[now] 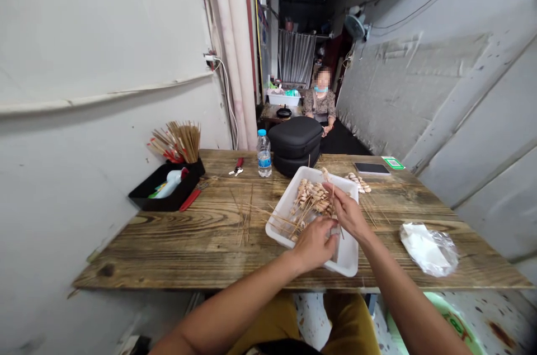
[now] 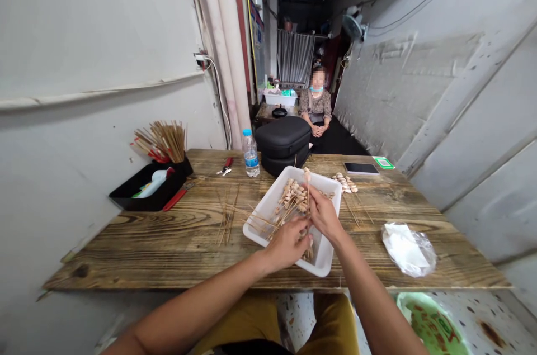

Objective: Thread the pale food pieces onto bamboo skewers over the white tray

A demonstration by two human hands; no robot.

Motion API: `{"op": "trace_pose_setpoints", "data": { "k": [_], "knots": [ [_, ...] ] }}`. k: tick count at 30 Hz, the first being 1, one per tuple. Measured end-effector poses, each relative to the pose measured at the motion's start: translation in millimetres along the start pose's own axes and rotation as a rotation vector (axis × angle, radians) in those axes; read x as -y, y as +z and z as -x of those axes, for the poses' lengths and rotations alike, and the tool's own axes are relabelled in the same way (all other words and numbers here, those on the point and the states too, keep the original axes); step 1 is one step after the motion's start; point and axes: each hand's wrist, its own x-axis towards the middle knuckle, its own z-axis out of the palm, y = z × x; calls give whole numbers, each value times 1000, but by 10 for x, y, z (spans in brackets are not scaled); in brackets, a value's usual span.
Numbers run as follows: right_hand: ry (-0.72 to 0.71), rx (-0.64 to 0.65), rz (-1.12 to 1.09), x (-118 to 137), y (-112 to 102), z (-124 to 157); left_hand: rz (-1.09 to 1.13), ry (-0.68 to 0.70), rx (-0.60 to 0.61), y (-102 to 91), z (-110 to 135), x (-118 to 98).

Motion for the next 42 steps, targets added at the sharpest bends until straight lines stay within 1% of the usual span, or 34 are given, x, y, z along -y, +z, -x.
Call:
{"op": "trace_pose_setpoints", "data": {
  "k": [2, 5, 7, 8, 9, 10, 12, 14, 15, 16, 18, 20, 22, 26, 28, 30, 33, 35, 39, 42],
  "knots": [
    [11, -47, 106, -53, -19, -69, -54, -52, -50, -6, 28, 15],
    [66, -173, 262, -155, -98, -194, -163, -77, -45, -29, 117, 67],
    [138, -287, 290, -197, -178, -248, -222, -69, -25, -57, 189, 120],
    [174, -341, 258, -201, -221, -257, -250, -64, -29, -77, 224, 149],
    [198, -385, 174, -191, -260, -252, -275, -60, -48, -100, 256, 177],
    [208, -411, 37, -168, -294, -234, -293, -57, -79, -126, 286, 202],
    [209, -408, -349, -81, -337, -161, -281, -49, -152, -186, 335, 225],
    [221, -325, -732, 43, -346, -45, -207, -61, -226, -250, 357, 197],
    [239, -272, -872, 112, -339, 26, -147, -80, -257, -280, 354, 164],
    [261, -219, -973, 180, -326, 103, -74, -107, -281, -308, 336, 120],
    [294, -133, -1087, 304, -283, 267, 110, -163, -323, -354, 256, 18],
    [312, -79, -1106, 408, -217, 427, 325, -191, -358, -387, 121, -77],
    [320, -57, -1061, 493, -131, 567, 533, -189, -396, -407, -42, -154],
    [344, -80, -948, 625, 47, 750, 857, -208, -484, -431, -311, -292],
    [362, -98, -917, 669, 114, 793, 999, -252, -497, -444, -381, -369],
    [378, -120, -903, 695, 158, 815, 1130, -295, -485, -457, -410, -441],
    [402, -157, -902, 709, 190, 823, 1279, -315, -451, -474, -413, -505],
    [418, -162, -903, 714, 198, 821, 1344, -322, -407, -481, -408, -517],
    [449, -171, -881, 741, 202, 817, 1412, -339, -321, -488, -401, -508],
    [481, -202, -871, 782, 207, 825, 1448, -350, -288, -485, -400, -504]
  ]
}}
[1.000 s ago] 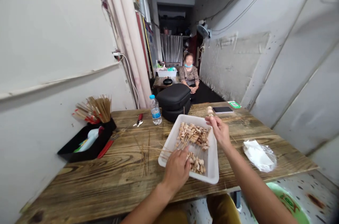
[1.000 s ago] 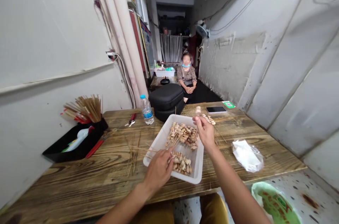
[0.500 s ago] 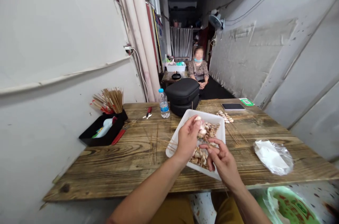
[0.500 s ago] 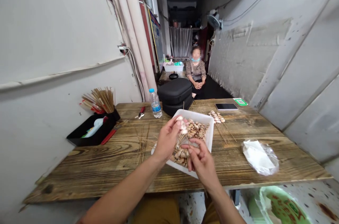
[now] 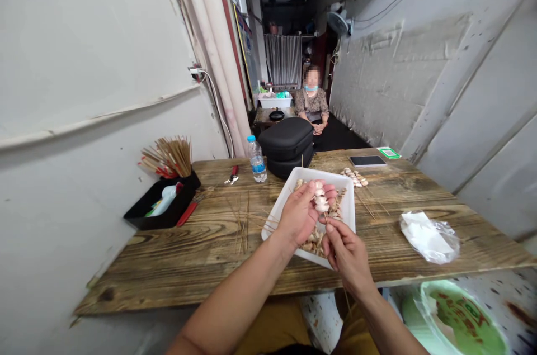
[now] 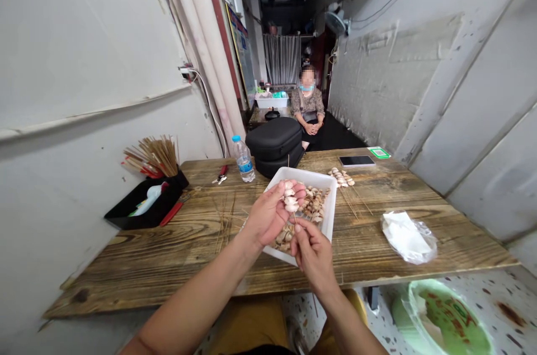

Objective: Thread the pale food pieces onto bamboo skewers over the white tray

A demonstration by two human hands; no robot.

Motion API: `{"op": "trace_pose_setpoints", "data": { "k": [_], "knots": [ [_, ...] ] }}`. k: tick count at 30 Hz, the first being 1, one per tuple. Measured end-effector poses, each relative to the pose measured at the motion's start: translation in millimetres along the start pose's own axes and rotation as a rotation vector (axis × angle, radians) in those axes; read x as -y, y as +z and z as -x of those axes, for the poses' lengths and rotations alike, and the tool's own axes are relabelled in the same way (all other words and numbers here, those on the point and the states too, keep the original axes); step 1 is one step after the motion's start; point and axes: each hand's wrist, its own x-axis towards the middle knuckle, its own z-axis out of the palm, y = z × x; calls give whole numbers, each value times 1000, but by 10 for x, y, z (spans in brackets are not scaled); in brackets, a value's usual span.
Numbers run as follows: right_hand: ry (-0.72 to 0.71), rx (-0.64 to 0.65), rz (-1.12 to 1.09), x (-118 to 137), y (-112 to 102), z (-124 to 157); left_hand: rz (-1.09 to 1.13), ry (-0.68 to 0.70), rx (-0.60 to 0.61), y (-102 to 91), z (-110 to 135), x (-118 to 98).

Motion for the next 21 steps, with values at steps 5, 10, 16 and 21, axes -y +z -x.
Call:
{"op": "trace_pose_setpoints", "data": {
  "k": [5, 10, 16, 21],
  "knots": [
    [22, -32, -32, 25, 37, 27, -9, -36, 5, 16, -4, 15],
    [43, -16, -71, 60, -27, -41, 24, -9, 61, 29, -12, 19],
    [-4, -28, -74, 47, -73, -110, -160, 18, 71, 56, 27, 68],
    [-48, -64, -100, 22, -7, -111, -205, 4, 14, 98, 61, 138]
  ]
}}
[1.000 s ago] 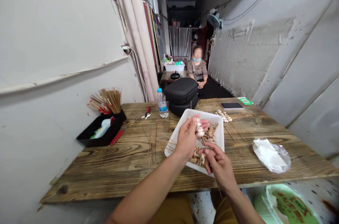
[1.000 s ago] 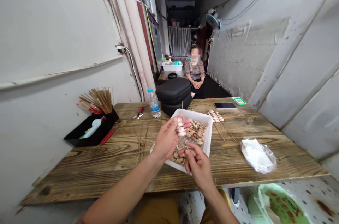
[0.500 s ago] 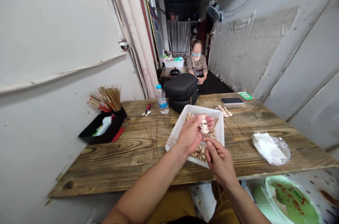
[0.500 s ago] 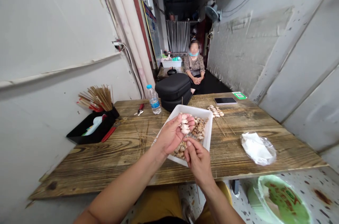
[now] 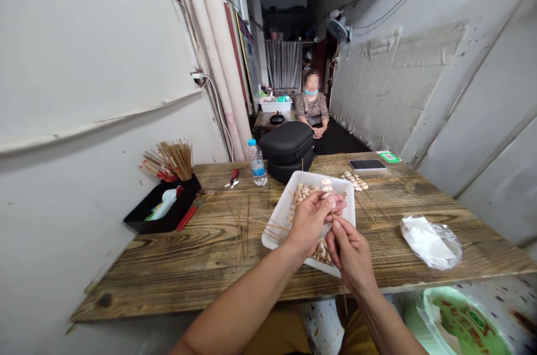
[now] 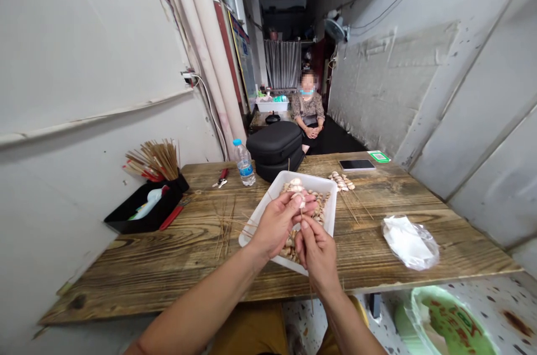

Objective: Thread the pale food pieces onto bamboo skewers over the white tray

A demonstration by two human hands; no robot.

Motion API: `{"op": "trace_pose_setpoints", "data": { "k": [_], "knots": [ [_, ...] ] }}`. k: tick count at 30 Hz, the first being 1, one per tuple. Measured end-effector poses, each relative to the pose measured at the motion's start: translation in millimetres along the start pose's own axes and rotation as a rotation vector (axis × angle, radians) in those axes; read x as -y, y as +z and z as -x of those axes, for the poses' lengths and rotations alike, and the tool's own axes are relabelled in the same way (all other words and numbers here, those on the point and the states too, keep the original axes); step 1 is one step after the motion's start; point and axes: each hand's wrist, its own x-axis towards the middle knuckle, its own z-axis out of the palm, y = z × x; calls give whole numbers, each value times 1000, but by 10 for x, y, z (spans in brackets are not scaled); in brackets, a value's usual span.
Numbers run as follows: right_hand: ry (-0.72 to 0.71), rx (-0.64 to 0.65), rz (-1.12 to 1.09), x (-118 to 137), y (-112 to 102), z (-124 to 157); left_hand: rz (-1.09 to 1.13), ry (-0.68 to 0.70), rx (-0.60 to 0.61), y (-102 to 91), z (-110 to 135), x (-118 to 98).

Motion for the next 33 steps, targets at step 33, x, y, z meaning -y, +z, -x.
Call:
{"op": "trace_pose_setpoints", "data": {
  "k": [33],
  "knots": [
    [55, -122, 41, -96, -40, -36, 22, -5, -180, -40, -217, 315]
  ]
}}
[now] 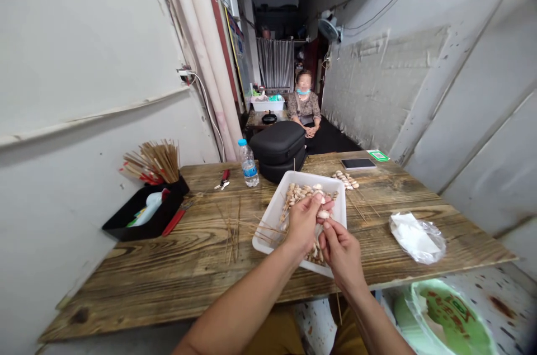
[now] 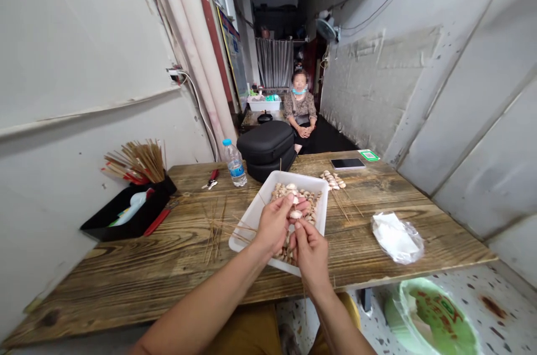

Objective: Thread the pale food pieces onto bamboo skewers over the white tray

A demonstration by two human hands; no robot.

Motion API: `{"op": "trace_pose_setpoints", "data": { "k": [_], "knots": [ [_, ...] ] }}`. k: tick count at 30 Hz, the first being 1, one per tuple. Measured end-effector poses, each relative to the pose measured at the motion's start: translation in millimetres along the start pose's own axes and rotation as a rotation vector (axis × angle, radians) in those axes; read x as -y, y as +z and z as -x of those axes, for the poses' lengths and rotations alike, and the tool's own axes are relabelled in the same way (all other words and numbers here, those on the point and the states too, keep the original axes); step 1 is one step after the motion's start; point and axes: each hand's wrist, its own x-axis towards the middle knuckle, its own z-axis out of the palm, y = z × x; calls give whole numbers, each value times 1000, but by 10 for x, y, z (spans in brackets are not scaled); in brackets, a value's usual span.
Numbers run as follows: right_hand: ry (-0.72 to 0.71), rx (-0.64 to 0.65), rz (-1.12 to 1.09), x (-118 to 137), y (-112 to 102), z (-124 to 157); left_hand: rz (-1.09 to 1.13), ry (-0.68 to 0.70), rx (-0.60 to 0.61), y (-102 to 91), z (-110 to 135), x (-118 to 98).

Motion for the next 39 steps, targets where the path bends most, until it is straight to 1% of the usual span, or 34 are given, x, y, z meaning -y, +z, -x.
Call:
{"op": "trace_pose_setpoints", "data": {
  "k": [3, 6, 14, 19, 24, 27, 29, 32, 34, 39],
  "knots": [
    [3, -15, 6, 8, 16, 30, -46, -25, -27, 19, 12, -14],
    [3, -25, -2, 25, 23, 46, -42, -45, -30, 28, 33, -4],
    [73, -39, -147, 15, 75, 70, 21, 2, -55, 40, 55, 141],
    [16, -117, -168, -39, 71, -32, 97, -7, -87, 66, 89, 252],
    [24, -96, -149, -17, 72, -48, 112, 12, -85, 47, 33, 283],
    [69, -72, -130, 5, 78, -8, 40, 97, -106, 31, -14, 244],
    [100, -38, -106, 8, 76, 6, -17, 122, -123, 30, -33, 205],
    [94, -5, -75, 2, 68, 6, -55, 102, -133, 38, -46, 160],
    [91, 4, -76, -1, 66, 5, -27, 99, -134, 40, -58, 150],
    [140, 21, -110, 4, 76, 10, 33, 69, -147, 33, -117, 169]
  ]
}}
